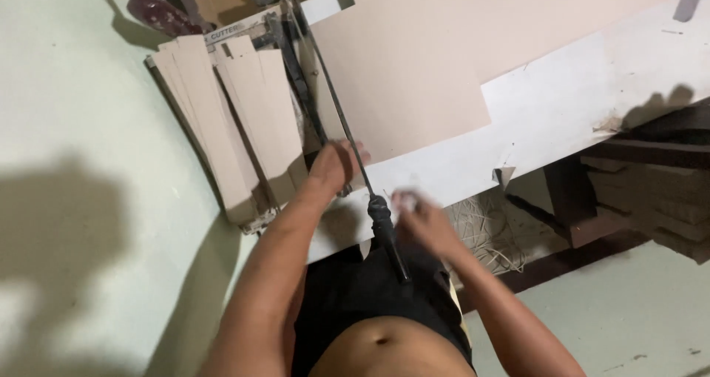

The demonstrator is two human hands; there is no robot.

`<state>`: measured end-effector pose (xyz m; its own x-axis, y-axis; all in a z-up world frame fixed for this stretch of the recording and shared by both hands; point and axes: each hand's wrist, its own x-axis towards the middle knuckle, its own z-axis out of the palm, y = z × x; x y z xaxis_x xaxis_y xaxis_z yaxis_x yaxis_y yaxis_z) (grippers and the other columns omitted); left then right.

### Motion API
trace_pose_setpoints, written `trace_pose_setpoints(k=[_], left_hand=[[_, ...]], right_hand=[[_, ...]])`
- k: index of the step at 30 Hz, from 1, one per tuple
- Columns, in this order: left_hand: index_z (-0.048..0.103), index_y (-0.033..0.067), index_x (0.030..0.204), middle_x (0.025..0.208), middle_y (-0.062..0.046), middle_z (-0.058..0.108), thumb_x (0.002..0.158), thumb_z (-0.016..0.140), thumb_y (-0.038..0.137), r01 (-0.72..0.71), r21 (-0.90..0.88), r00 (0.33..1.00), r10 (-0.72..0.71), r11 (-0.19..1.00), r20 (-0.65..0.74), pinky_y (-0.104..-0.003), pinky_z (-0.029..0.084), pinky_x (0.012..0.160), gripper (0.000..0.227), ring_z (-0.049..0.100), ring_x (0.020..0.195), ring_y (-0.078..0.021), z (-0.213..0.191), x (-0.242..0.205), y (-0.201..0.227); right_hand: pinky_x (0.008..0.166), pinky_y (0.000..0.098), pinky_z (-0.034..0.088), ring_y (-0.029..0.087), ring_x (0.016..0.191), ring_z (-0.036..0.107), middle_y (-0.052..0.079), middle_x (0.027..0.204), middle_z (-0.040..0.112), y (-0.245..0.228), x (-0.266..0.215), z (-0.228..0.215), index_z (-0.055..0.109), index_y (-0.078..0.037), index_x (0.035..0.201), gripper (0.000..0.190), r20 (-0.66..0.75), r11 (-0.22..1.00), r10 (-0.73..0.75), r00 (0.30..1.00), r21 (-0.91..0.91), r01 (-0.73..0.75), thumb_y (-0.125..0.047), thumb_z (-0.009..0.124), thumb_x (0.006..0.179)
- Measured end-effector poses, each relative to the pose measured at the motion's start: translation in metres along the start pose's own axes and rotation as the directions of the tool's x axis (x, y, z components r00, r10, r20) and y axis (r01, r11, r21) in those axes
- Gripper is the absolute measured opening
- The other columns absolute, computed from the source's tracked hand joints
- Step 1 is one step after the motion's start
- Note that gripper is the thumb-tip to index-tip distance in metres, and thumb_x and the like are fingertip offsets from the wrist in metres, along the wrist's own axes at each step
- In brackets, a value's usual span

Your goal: The person uses a manual guillotine paper cutter to slice a large sheet of cardboard into smaller rectangular pieces. They repeatedly align the sheet, pull down the cutting lever, and stack the cut pieces on the table.

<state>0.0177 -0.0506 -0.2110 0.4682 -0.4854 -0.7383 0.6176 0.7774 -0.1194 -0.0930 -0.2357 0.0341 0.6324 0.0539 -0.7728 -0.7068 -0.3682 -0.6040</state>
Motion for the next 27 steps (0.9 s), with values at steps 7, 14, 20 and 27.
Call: trace_pose_setpoints(k=[7,14,20,27], left_hand=[[0.078,0.0198,0.078,0.075,-0.005,0.074,0.087,0.06,0.011,-0.289,-0.241,0.922,-0.337,-0.927,0.189,-0.048,0.052,0.06,0.022,0.071,0.071,-0.029,0.049,-0.121,0.034],[0.049,0.0284,0.147,0.152,-0.017,0.041,0.094,0.071,0.021,-0.016,-0.07,0.971,-0.033,-0.997,0.235,-0.056,0.034,0.108,0.059,0.043,0.138,-0.0388,0.114,-0.14,0.06],[0.031,0.0185,0.162,0.164,-0.029,0.024,0.085,0.069,0.066,0.31,0.193,0.912,0.348,-0.931,0.216,-0.071,-0.003,0.119,0.098,0.01,0.154,-0.0457,0.144,-0.089,0.021],[0.026,0.0101,0.162,0.166,-0.032,0.01,0.08,0.081,0.053,0.401,0.177,0.91,0.413,-0.899,0.037,-0.077,-0.009,0.115,0.107,-0.003,0.154,-0.0495,0.143,-0.067,0.017]], right_hand=[[0.078,0.0492,0.047,0.041,0.095,0.058,0.025,0.121,0.053,0.081,0.137,-0.034,0.024,-0.01,0.137,0.074,-0.178,0.606,0.341,0.923,0.792,-0.071,-0.051,0.071,0.098],[0.072,0.0412,0.065,0.028,0.083,0.074,0.022,0.104,0.072,0.104,0.127,0.001,0.048,-0.001,0.116,0.041,-0.198,0.691,0.223,0.954,0.723,-0.012,-0.031,0.07,0.102],[0.085,0.0506,0.064,0.032,0.098,0.072,0.016,0.104,0.069,0.061,0.137,-0.003,0.057,0.003,0.12,0.038,-0.24,0.818,0.196,0.951,0.575,-0.023,-0.032,0.063,0.107],[0.065,0.0379,0.064,0.025,0.061,0.077,0.013,0.068,0.075,0.013,0.102,-0.02,0.076,-0.008,0.098,0.061,-0.124,0.968,0.227,0.966,-0.077,-0.238,-0.059,0.044,0.108]])
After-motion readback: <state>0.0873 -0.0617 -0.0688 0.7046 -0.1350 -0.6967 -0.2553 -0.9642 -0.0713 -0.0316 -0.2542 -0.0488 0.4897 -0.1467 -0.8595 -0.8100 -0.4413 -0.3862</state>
